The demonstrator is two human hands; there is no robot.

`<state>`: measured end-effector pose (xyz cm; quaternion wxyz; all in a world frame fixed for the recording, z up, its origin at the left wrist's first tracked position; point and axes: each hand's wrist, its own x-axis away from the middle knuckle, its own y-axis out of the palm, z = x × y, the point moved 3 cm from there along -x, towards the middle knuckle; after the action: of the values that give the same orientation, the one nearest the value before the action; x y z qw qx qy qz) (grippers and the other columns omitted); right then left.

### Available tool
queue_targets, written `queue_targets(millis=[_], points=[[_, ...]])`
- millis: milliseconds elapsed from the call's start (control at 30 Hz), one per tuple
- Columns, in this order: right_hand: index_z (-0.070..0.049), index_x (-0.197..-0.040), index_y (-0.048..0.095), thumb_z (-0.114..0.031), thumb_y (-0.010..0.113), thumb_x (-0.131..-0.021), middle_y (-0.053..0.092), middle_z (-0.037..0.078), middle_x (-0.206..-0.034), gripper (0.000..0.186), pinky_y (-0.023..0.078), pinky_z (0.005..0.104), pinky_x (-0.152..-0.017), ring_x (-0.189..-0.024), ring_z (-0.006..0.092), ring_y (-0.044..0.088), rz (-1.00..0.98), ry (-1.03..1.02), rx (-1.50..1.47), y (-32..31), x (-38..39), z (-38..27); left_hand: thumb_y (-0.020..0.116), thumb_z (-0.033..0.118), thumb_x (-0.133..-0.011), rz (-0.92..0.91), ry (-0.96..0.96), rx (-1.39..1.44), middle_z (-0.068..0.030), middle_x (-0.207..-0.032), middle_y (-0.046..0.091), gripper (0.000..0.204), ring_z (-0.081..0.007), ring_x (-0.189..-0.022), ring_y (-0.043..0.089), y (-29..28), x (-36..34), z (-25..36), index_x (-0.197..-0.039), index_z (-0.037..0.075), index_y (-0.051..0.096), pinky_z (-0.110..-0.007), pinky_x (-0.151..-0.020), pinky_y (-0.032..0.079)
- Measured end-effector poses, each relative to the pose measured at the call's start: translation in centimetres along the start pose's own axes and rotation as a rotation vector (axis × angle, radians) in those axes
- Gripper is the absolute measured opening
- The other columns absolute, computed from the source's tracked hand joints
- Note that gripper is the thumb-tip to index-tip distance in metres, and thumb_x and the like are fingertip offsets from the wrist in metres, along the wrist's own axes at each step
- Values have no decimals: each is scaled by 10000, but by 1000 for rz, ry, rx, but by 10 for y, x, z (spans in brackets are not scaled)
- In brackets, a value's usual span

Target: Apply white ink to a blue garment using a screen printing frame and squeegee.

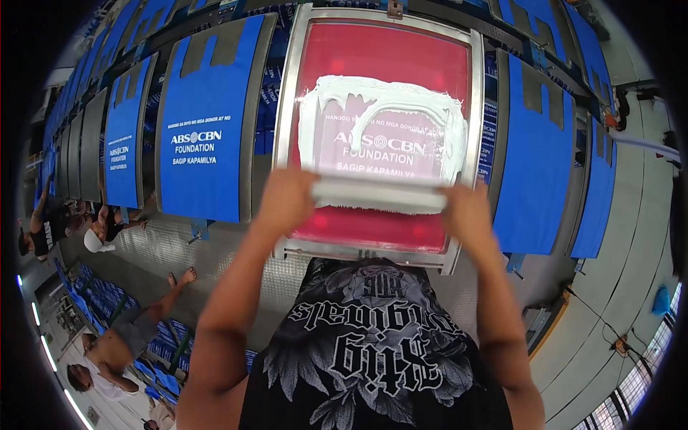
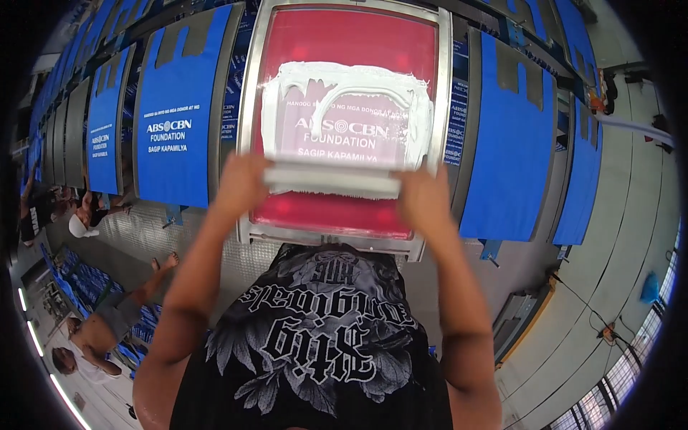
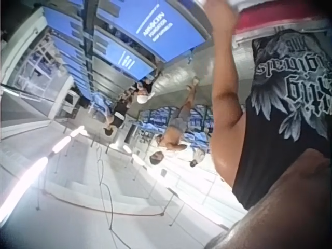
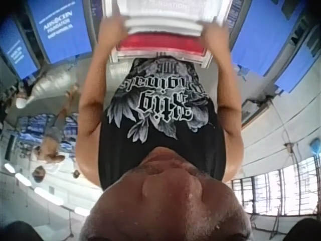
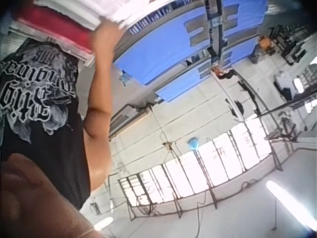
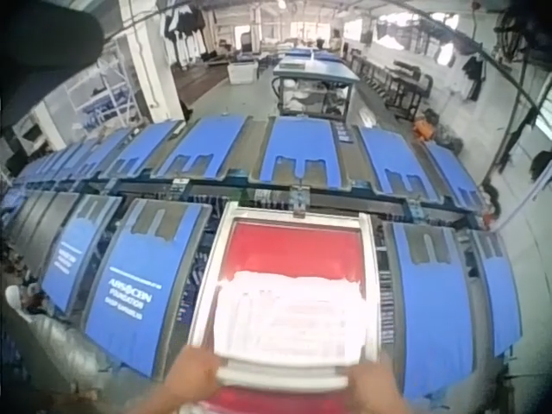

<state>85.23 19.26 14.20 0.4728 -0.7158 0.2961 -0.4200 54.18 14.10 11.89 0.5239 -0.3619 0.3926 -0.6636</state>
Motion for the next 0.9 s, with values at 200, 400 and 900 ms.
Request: queue_targets(millis=[200,400,900], points=[[-124,-1094,640,-9,626,-628,660,85,-949,480,254,551,-1066,-944,273,588,27,123,14,35,-26,13,682,28,-557,68,-30,21,-127,-781,638,319,-323,-792,584,29,-22,-10,-871,76,653,-440,-777,428],[-118,-1013,658,-78,596,-678,657,176,-815,343,509,423,-730,-818,355,633,107,0,48,-33,-145,45,747,363,-682,-3,-64,-26,-137,-797,666,339,-329,-784,642,-9,-152,-51,-881,100,671,-440,-721,501],[-163,-1058,657,-85,583,-688,680,101,-869,385,389,538,-932,-863,266,641,95,48,147,-2,-124,43,727,240,-677,-49,-72,-82,-165,-838,663,271,-334,-809,641,7,-127,-44,-894,82,683,-424,-739,499]])
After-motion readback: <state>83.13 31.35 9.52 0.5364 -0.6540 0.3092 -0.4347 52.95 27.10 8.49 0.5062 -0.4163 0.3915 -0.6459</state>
